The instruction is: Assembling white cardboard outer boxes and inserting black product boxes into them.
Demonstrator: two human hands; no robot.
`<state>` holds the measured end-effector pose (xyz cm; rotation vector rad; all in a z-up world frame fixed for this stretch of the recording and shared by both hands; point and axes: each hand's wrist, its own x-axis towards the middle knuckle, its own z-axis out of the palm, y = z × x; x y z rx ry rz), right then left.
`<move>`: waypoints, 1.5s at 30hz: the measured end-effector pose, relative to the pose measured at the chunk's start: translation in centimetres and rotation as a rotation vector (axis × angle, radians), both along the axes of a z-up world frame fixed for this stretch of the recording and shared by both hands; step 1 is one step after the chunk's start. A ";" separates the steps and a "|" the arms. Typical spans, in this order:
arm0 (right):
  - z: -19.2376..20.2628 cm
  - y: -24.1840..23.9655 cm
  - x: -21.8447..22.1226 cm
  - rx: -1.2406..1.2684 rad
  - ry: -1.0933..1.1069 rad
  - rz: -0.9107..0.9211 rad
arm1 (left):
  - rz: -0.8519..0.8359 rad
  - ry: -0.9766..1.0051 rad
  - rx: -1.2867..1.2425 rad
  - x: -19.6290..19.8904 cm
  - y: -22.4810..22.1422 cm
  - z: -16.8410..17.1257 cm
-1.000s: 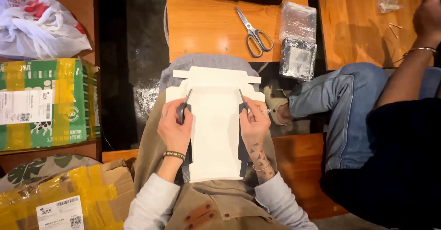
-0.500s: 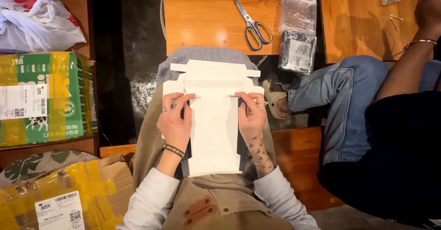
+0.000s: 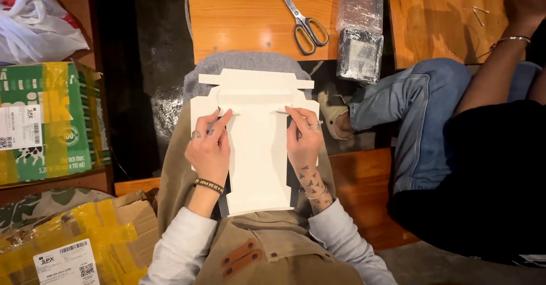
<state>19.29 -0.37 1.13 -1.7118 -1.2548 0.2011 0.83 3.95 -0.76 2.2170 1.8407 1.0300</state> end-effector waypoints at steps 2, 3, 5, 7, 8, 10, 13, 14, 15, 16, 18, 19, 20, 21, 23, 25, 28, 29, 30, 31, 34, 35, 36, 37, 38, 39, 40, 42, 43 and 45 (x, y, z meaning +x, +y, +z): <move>-0.7 0.1 0.5 -0.002 -0.020 0.006 | -0.010 -0.001 0.009 0.1 0.5 0.0; -1.1 0.1 0.6 -0.008 -0.036 0.015 | -0.017 0.002 0.015 0.1 0.5 0.1; -1.2 0.3 0.9 -0.016 -0.072 0.008 | -0.027 -0.011 0.032 0.1 0.7 -0.3; -1.5 0.5 0.9 -0.024 -0.107 0.005 | -0.032 -0.022 0.050 0.2 0.9 -0.1; -1.6 0.5 0.8 0.000 -0.123 -0.073 | 0.026 -0.033 0.099 0.3 0.9 0.3; -1.7 0.4 0.5 0.020 -0.133 -0.145 | 0.090 -0.037 0.145 0.4 0.8 0.4; -1.7 0.1 0.5 -0.006 -0.047 -0.224 | 0.157 -0.085 0.041 0.5 0.4 0.1; -2.1 0.0 0.6 -0.020 -0.014 -0.240 | 0.178 -0.150 0.003 0.6 0.2 0.3; -2.4 -0.1 0.7 -0.034 0.018 -0.259 | 0.196 -0.214 -0.035 0.7 0.1 0.6; -1.9 0.2 0.6 -0.034 0.020 -0.257 | 0.198 -0.213 -0.034 0.8 0.2 0.9; -0.9 0.4 0.3 -0.113 0.059 -0.260 | 0.161 -0.345 -0.098 0.7 0.2 1.3; -0.7 0.4 0.4 -0.116 0.061 -0.259 | 0.162 -0.344 -0.099 0.7 0.3 1.5; -0.5 0.4 0.4 -0.095 0.082 -0.233 | 0.124 -0.372 -0.118 0.6 0.3 1.7; -0.3 0.5 0.5 -0.073 0.103 -0.208 | 0.085 -0.401 -0.135 0.6 0.4 1.9; 0.8 0.6 0.2 -0.055 0.128 -0.178 | 0.049 -0.416 -0.109 0.5 0.3 3.1; 1.4 0.5 0.1 -0.037 0.153 -0.150 | 0.011 -0.430 -0.082 0.4 0.1 3.9; 1.0 0.0 0.3 -0.047 0.223 -0.118 | 0.003 -0.535 -0.132 0.3 -0.5 4.4; 0.5 -0.2 0.4 -0.029 0.274 -0.113 | 0.025 -0.603 -0.190 0.2 -0.7 4.4; 0.0 -0.3 0.5 -0.012 0.324 -0.109 | 0.047 -0.670 -0.248 0.0 -0.9 4.4; 0.1 -0.3 0.5 -0.013 0.325 -0.109 | 0.047 -0.669 -0.249 -0.1 -0.8 4.3; 0.1 -0.3 0.8 0.045 0.413 -0.077 | 0.003 -0.718 -0.225 -0.4 -0.6 4.3; 0.0 -0.5 1.0 0.054 0.400 -0.071 | -0.030 -0.731 -0.184 -0.4 -0.6 4.5; -0.1 -0.6 1.1 0.063 0.387 -0.066 | -0.063 -0.744 -0.143 -0.4 -0.5 4.8; 0.1 -0.7 1.1 0.064 0.387 -0.068 | -0.066 -0.744 -0.144 -0.5 -0.6 4.6; 0.3 -0.8 1.0 0.075 0.387 -0.056 | -0.069 -0.735 -0.132 -0.6 -0.8 4.5; 0.5 -0.8 1.0 0.089 0.387 -0.042 | -0.072 -0.725 -0.118 -0.7 -0.9 4.4; 0.6 -1.0 1.1 0.091 0.385 -0.043 | -0.075 -0.726 -0.116 -0.7 -1.0 4.7; 0.6 -1.2 1.2 0.165 0.287 0.008 | -0.059 -0.701 -0.054 -0.6 -1.1 5.4; 1.2 -1.4 1.2 0.173 0.284 0.007 | -0.065 -0.703 -0.047 -0.6 -1.4 5.5; 2.3 -1.5 1.3 0.157 0.287 0.021 | -0.042 -0.699 -0.038 -0.5 -1.7 5.6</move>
